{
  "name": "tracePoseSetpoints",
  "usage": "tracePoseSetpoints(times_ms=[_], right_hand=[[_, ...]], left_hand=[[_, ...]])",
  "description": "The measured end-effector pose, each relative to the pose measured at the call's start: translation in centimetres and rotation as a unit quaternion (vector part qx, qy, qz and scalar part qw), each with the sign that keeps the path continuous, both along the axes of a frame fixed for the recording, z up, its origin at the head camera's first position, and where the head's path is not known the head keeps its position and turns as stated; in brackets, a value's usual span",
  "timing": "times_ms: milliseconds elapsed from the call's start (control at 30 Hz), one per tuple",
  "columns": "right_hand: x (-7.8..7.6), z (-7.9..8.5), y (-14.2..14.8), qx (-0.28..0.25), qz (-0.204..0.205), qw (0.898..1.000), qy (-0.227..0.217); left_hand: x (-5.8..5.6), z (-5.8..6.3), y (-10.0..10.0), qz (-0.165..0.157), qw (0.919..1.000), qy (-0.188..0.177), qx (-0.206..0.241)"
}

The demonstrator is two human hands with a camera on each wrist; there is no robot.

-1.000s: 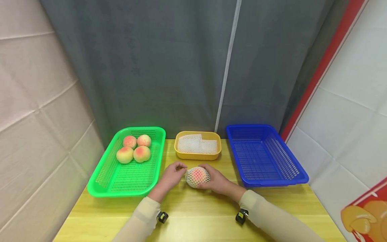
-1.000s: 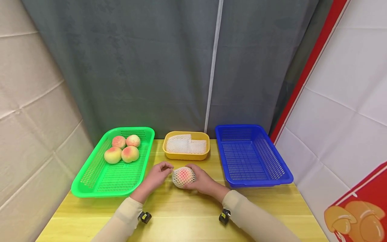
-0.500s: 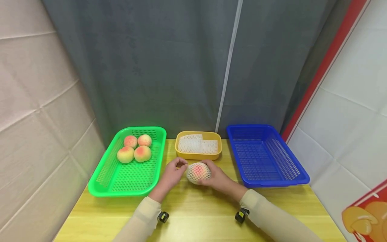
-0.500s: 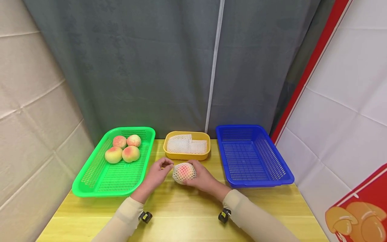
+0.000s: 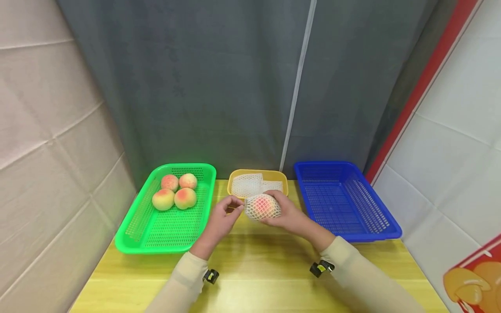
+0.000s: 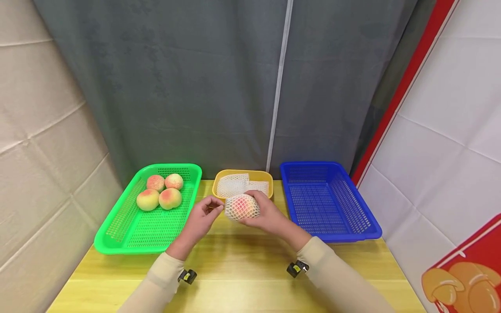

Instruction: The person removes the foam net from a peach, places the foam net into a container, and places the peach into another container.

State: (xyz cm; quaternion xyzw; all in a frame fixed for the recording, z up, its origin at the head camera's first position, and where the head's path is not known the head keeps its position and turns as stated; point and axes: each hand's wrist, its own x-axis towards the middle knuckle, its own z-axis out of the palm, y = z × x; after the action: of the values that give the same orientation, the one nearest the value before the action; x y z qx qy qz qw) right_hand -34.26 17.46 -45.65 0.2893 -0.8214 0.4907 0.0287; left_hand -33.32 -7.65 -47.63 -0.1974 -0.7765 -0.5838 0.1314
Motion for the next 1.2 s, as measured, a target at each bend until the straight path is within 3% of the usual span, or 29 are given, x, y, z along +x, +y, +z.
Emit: tracePoseSetpoints(times_ms=[167, 300, 433, 567, 700, 833, 1000, 1200], right_hand=[[0.2, 1.2, 0.6, 0.012, 0.001, 1.000, 0.008], [0.7, 1.7, 0.6, 0.026, 0.000, 0.999, 0.023], [1.7, 2.5, 0.2, 0.024, 0.005, 0.999, 0.027], [2.2, 2.9, 0.1, 0.022, 0.011, 0.999, 0.032], [1.9, 2.3, 0.2, 0.027, 0.012, 0.999, 0.041], [1.8, 1.9, 0.2, 0.018, 0.030, 0.999, 0.024], [1.9, 1.9, 0.0, 0.005, 0.053, 0.999, 0.002], [2.1, 2.1, -0.1, 0.016, 0.045, 0.999, -0.005]], left_hand=[[0.6, 1.4, 0.2, -0.037, 0.9956, 0.085, -0.010], [1.7, 3.0, 0.5, -0.060, 0.9925, 0.106, -0.009], [2.1, 3.6, 0.5, -0.089, 0.9920, 0.090, -0.002], [1.5, 2.8, 0.6, -0.115, 0.9910, 0.067, 0.005], [0.5, 1.6, 0.6, -0.140, 0.9889, 0.047, -0.016], [0.3, 1.3, 0.6, -0.165, 0.9852, 0.026, -0.037], [0.5, 1.4, 0.8, -0.182, 0.9817, 0.010, -0.057], [0.5, 1.4, 1.1, -0.190, 0.9799, 0.001, -0.062]])
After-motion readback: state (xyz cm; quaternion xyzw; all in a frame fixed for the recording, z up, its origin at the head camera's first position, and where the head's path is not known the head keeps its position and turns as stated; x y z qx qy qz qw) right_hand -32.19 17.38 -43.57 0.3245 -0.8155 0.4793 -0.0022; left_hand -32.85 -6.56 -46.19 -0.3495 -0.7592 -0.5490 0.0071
